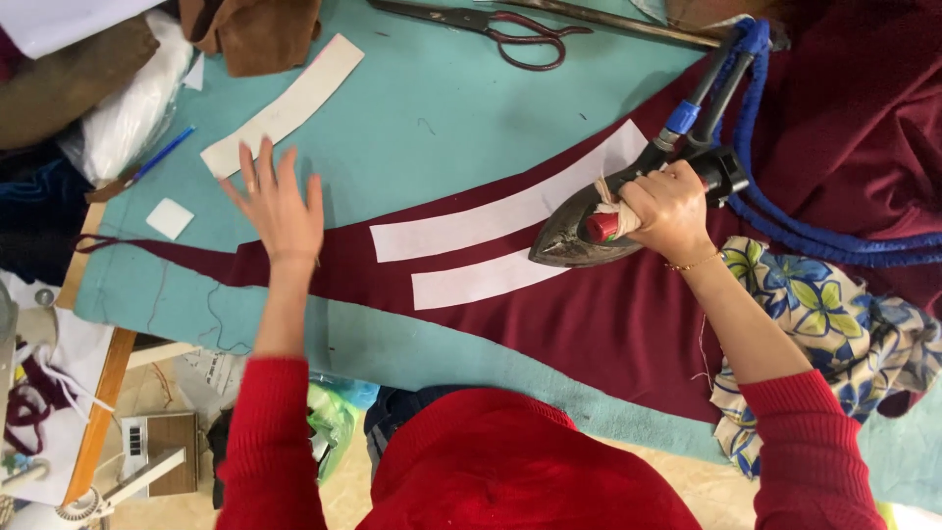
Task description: Using a professional steam iron to press white decorative or structural strips onto a maroon fabric piece on an industrial ironing table.
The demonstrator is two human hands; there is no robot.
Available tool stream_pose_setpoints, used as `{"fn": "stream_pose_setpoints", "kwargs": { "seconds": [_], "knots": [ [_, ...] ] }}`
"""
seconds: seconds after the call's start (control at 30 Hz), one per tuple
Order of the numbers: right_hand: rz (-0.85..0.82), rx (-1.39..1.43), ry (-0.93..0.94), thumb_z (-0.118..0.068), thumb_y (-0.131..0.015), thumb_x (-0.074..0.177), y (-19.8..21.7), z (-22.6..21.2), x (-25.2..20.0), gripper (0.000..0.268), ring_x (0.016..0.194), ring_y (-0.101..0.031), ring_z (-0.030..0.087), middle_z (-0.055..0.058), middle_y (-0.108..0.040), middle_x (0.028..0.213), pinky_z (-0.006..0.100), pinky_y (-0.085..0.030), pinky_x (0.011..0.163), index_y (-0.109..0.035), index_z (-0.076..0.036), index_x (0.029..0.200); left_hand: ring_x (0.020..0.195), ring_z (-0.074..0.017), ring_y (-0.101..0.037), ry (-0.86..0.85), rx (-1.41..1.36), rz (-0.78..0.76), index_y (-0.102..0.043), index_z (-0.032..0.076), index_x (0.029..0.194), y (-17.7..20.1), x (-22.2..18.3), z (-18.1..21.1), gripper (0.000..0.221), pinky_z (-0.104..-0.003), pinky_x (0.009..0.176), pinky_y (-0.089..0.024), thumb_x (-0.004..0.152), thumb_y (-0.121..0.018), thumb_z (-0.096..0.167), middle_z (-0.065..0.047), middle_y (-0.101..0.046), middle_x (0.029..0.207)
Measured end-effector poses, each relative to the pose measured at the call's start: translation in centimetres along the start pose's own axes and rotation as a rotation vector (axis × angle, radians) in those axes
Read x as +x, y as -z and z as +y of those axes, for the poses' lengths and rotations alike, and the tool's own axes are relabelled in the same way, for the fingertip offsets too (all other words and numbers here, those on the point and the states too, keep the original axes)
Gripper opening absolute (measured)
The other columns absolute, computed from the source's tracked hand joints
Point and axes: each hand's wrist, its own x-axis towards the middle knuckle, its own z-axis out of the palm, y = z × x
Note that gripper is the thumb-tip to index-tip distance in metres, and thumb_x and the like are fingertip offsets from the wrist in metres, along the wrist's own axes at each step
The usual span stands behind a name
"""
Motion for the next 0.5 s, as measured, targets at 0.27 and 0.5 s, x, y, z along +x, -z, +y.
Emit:
{"fn": "stream_pose_setpoints", "kwargs": {
  "seconds": [0.27, 0.5],
  "knots": [
    [-0.106, -0.015, -0.055, -0.015, -0.065, 0.101, 3.0, -2.4, 2.7, 0.042, 0.052, -0.041, 0.020, 0.000, -0.043, 0.057, 0.035, -0.032, 0.065, -0.044, -0.014, 0.065, 0.109, -0.0378, -0.052, 0.100, 0.088, -0.135, -0.068, 0.013, 0.121, -9.5, 5.3, -8.0, 0.064, -0.054, 0.091, -0.040, 0.076, -0.096, 0.048, -0.013, -0.055, 0.116],
    [-0.129, 0.005, -0.081, -0.023, -0.067, 0.103, 3.3, -3.3, 2.0, 0.039, 0.052, -0.043, 0.018, -0.001, -0.045, 0.058, 0.034, -0.037, 0.069, -0.050, -0.014, 0.070, 0.088, -0.0331, -0.058, 0.155, -0.264, -0.301, -0.064, 0.013, 0.097, -8.0, 7.2, -5.9, 0.039, -0.044, 0.074, -0.045, 0.077, -0.093, 0.029, -0.010, -0.058, 0.104]
  ]
}}
